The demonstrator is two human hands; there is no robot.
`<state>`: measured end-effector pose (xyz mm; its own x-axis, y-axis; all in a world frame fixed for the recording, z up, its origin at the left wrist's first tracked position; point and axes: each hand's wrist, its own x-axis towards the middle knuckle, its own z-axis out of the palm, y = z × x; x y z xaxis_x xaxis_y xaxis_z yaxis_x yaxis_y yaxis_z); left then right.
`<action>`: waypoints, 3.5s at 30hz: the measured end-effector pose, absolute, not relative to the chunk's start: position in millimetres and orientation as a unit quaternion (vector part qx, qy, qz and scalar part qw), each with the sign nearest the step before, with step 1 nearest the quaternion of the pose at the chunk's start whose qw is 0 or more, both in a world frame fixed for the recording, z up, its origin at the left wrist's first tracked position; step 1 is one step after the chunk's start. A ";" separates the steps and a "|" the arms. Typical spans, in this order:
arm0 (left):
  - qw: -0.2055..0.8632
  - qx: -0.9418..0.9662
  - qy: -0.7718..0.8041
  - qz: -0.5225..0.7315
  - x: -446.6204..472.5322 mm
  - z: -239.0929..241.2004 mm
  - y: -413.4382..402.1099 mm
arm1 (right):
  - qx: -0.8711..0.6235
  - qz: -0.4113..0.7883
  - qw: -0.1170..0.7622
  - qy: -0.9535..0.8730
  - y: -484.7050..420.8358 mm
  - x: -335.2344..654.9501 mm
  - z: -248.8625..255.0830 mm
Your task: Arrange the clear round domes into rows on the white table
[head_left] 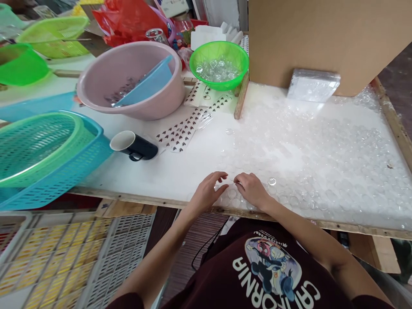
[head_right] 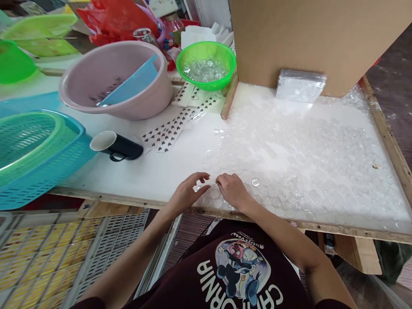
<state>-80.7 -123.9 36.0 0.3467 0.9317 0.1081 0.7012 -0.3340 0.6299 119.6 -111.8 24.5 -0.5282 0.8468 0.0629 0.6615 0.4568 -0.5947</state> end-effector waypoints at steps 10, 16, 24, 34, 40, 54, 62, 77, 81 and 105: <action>0.174 0.757 0.601 0.188 -142.1 29.0 -138.7 | -0.497 0.092 0.113 -0.856 -94.1 130.4 10.1; 0.230 0.795 0.532 0.181 -121.1 31.2 -141.6 | -0.439 0.113 0.119 -0.883 -108.7 139.2 16.4; 0.237 0.806 0.514 0.173 -109.6 24.5 -133.6 | -0.380 0.176 0.130 -0.899 -126.5 139.3 30.2; 0.307 0.720 0.601 0.161 -115.7 30.7 -130.5 | -0.347 0.185 0.092 -0.915 -130.1 123.5 25.5; 0.203 0.750 0.613 0.144 -117.6 30.4 -131.2 | -0.422 0.298 0.154 -0.842 -129.0 135.6 27.3; 0.184 0.831 0.500 0.159 -85.9 30.5 -130.4 | -0.468 0.289 0.186 -0.814 -120.6 164.0 22.7; 0.186 0.880 0.418 0.124 -36.7 27.1 -129.0 | -0.473 0.215 0.167 -0.838 -115.2 166.0 23.2; 0.357 0.758 0.520 0.167 -52.9 34.9 -130.1 | -0.466 0.160 0.116 -0.862 -118.8 165.1 25.8; 0.399 0.715 0.541 0.191 -57.3 38.8 -129.0 | -0.456 0.152 0.133 -0.867 -118.2 160.8 26.7; 0.201 0.812 0.512 0.193 -62.3 14.1 -124.5 | -0.494 0.201 0.148 -0.833 -104.9 150.5 21.7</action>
<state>-62.3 -124.5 14.1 0.4000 0.9102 0.1079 0.7546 -0.3938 0.5248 150.5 -104.9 21.7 -0.4688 0.8820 0.0478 0.7634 0.4318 -0.4803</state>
